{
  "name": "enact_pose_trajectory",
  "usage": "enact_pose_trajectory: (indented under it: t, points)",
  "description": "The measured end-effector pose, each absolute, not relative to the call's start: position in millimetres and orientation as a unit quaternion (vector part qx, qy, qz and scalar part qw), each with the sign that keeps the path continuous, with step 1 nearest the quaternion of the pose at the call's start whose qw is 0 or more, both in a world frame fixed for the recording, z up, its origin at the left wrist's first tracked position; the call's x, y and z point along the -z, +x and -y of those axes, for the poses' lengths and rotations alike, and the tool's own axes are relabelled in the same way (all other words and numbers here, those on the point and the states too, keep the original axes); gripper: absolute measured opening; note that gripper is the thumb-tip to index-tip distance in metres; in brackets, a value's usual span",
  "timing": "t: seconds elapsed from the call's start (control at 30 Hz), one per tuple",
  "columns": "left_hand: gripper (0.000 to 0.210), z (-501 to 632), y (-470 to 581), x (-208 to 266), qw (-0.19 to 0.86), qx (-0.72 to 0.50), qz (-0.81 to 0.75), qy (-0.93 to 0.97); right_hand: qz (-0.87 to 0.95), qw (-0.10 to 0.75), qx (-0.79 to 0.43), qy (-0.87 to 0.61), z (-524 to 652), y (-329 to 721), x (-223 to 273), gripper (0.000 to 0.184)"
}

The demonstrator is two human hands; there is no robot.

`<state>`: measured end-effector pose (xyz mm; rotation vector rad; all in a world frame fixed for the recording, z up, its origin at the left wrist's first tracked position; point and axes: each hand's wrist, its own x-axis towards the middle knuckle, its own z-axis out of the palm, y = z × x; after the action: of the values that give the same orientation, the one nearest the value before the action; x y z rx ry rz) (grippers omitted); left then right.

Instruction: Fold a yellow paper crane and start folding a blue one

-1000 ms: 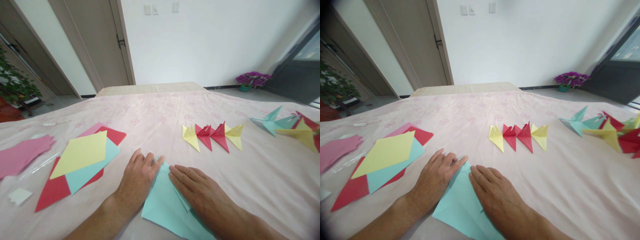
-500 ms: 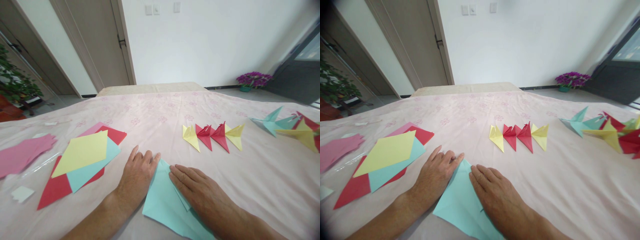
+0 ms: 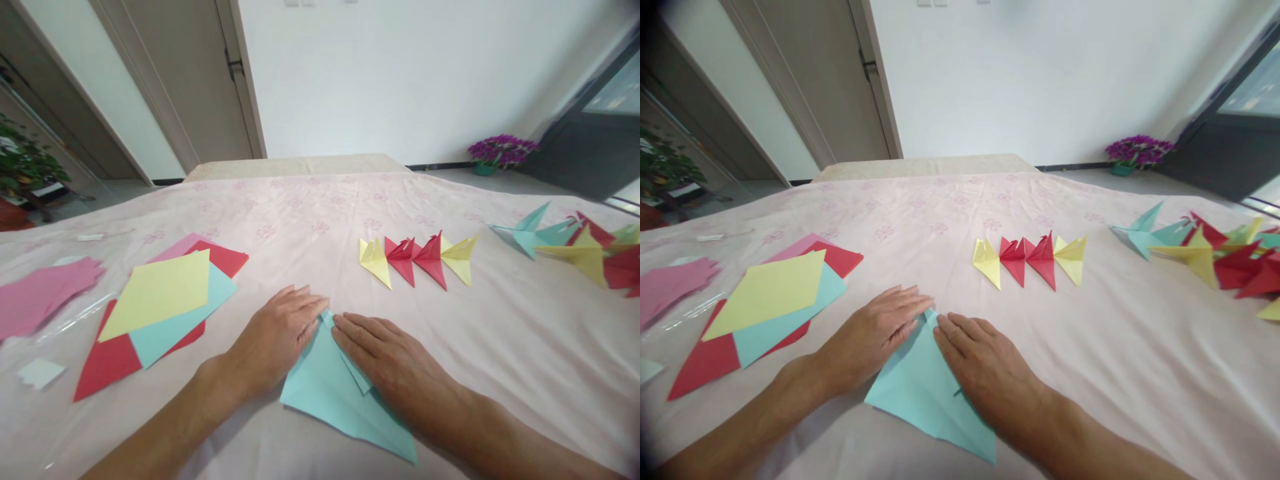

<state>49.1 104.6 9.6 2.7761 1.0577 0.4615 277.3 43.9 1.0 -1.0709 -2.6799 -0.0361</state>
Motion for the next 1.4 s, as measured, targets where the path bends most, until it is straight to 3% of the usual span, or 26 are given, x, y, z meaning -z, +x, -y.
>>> enact_pose_trajectory:
  t: [0.2, 0.33, 0.73, 1.1, 1.4]
  points:
    - [0.041, -102.4, 46.5, 7.7, 0.03, -0.107, -0.316, 0.942, 0.896, 0.2, -0.081, -0.389, -44.4, 293.1, -0.2, 0.051]
    - [0.044, -101.9, 43.4, 5.1, 0.025, -0.096, -0.322, 0.942, 0.877, 0.219, -0.122, -0.41, -46.3, 301.1, -2.6, 0.042]
    - [0.047, -103.2, 37.8, 0.9, 0.0, -0.063, -0.312, 0.948, 0.925, 0.178, -0.006, -0.336, -43.6, 305.1, -5.2, 0.037]
    - [0.04, -101.6, 46.5, -1.1, -0.02, -0.102, -0.287, 0.952, 0.936, 0.145, -0.013, -0.32, -39.4, 308.6, -11.7, 0.039]
    - [0.049, -104.1, 45.7, -5.5, 0.023, -0.06, -0.282, 0.957, 0.934, 0.117, -0.02, -0.337, -18.9, 326.5, -14.0, 0.038]
